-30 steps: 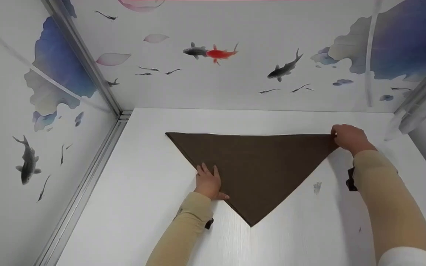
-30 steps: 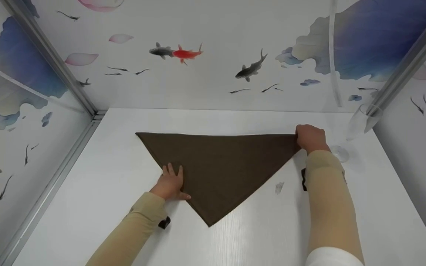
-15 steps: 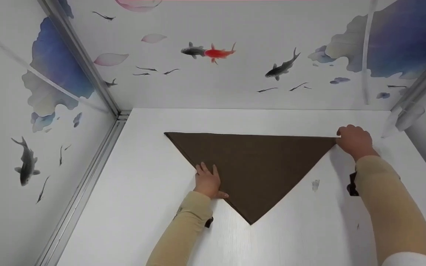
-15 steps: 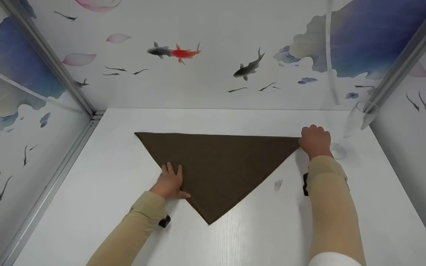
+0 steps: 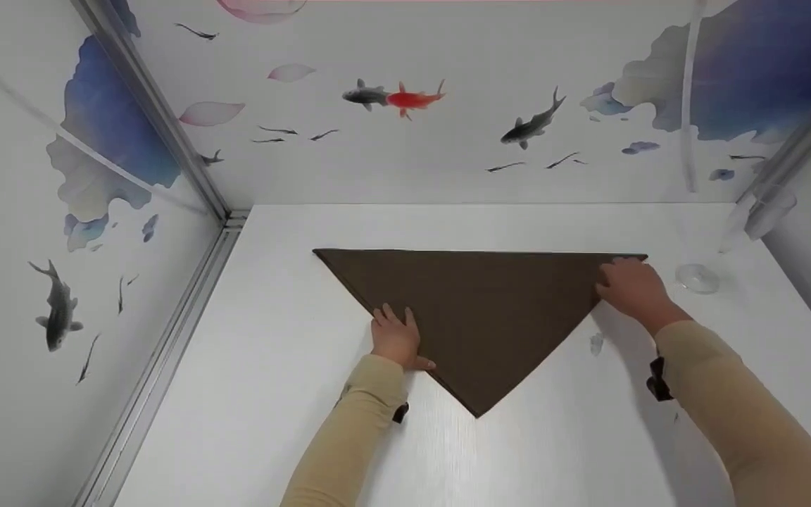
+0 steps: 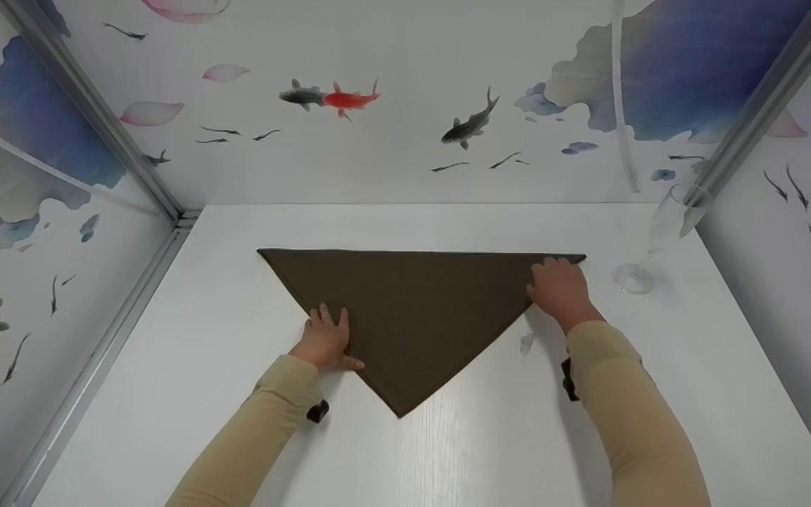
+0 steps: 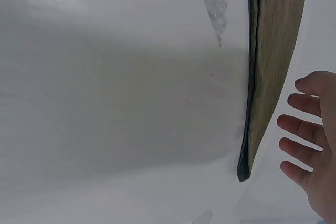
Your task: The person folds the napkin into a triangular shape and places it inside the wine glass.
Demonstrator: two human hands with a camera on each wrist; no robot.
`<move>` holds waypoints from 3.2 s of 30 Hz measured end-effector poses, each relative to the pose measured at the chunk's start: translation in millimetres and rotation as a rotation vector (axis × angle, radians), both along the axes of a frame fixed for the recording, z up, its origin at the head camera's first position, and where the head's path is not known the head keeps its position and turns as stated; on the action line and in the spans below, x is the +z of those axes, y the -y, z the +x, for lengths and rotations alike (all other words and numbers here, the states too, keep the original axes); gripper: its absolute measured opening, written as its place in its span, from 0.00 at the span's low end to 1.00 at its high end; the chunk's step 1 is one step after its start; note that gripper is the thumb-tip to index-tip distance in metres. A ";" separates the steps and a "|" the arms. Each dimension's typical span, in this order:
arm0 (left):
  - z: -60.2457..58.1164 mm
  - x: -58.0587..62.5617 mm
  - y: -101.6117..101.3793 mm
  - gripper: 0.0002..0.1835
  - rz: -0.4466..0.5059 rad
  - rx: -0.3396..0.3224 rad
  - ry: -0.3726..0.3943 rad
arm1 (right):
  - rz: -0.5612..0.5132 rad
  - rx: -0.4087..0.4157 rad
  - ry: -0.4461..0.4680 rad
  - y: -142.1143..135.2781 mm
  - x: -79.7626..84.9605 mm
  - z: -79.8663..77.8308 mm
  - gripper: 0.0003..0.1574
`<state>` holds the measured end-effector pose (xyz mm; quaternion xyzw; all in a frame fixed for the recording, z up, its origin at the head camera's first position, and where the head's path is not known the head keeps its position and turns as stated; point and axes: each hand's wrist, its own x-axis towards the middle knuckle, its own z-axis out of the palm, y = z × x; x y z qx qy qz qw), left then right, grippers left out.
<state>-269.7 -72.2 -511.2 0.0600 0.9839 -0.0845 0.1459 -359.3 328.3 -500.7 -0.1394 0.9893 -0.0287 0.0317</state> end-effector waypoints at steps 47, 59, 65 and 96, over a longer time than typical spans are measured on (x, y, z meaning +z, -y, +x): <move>3.9 -5.3 5.3 0.59 0.133 -0.008 -0.018 | -0.001 0.826 -0.160 140.5 -30.4 131.8 0.22; -0.8 -7.7 5.1 0.59 0.124 -0.016 0.015 | -0.046 1.003 -0.349 153.7 -36.0 147.1 0.13; 1.3 -6.7 10.2 0.58 0.174 -0.013 0.009 | 0.035 1.043 -0.374 164.3 -35.3 150.6 0.09; 44.2 -6.2 -11.8 0.06 0.188 -0.617 -0.194 | -0.052 1.040 -0.455 174.3 -41.3 157.5 0.14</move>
